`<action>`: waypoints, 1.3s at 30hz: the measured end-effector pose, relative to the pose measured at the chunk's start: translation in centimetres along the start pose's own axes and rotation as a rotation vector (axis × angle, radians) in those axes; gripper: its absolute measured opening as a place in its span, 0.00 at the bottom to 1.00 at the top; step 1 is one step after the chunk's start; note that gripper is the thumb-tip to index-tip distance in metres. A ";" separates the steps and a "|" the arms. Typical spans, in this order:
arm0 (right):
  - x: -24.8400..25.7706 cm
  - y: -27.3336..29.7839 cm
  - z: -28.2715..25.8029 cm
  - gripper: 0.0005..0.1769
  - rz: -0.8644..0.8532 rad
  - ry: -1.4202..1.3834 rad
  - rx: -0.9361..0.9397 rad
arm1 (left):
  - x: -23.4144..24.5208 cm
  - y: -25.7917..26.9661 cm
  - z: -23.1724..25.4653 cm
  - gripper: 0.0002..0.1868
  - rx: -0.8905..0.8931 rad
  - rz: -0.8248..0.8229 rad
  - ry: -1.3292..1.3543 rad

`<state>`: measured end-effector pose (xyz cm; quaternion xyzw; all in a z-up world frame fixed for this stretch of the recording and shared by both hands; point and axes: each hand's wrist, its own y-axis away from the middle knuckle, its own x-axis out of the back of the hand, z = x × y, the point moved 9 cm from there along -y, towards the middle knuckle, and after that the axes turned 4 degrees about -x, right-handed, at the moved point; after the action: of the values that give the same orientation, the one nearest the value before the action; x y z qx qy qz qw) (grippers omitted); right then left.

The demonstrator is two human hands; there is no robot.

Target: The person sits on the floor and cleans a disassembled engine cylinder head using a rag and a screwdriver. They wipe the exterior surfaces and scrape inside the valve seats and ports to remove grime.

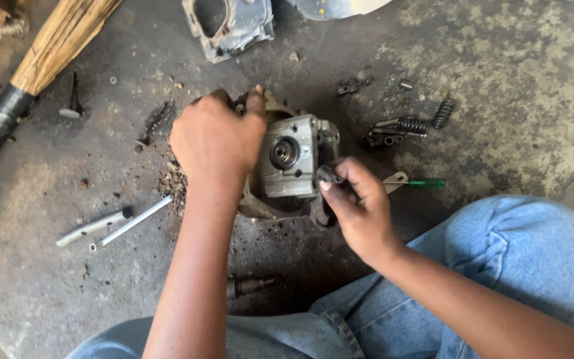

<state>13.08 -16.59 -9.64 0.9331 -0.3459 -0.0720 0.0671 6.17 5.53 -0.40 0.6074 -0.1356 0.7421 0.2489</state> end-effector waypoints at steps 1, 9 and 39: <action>-0.1 0.3 0.2 0.05 0.054 -0.011 0.016 | 0.3 0.1 0.2 0.32 -0.013 0.037 -0.003; 3.8 -2.3 1.0 0.07 0.382 0.113 0.170 | 0.4 1.7 4.1 0.30 -0.119 0.229 -0.011; -3.7 -1.2 -5.6 0.16 -0.298 0.742 0.470 | -0.6 -0.7 -2.7 0.26 -0.003 0.060 0.193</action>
<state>12.09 -12.87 -4.05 0.9253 -0.1677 0.3382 -0.0379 4.38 7.40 -1.64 0.5285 -0.1304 0.8041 0.2392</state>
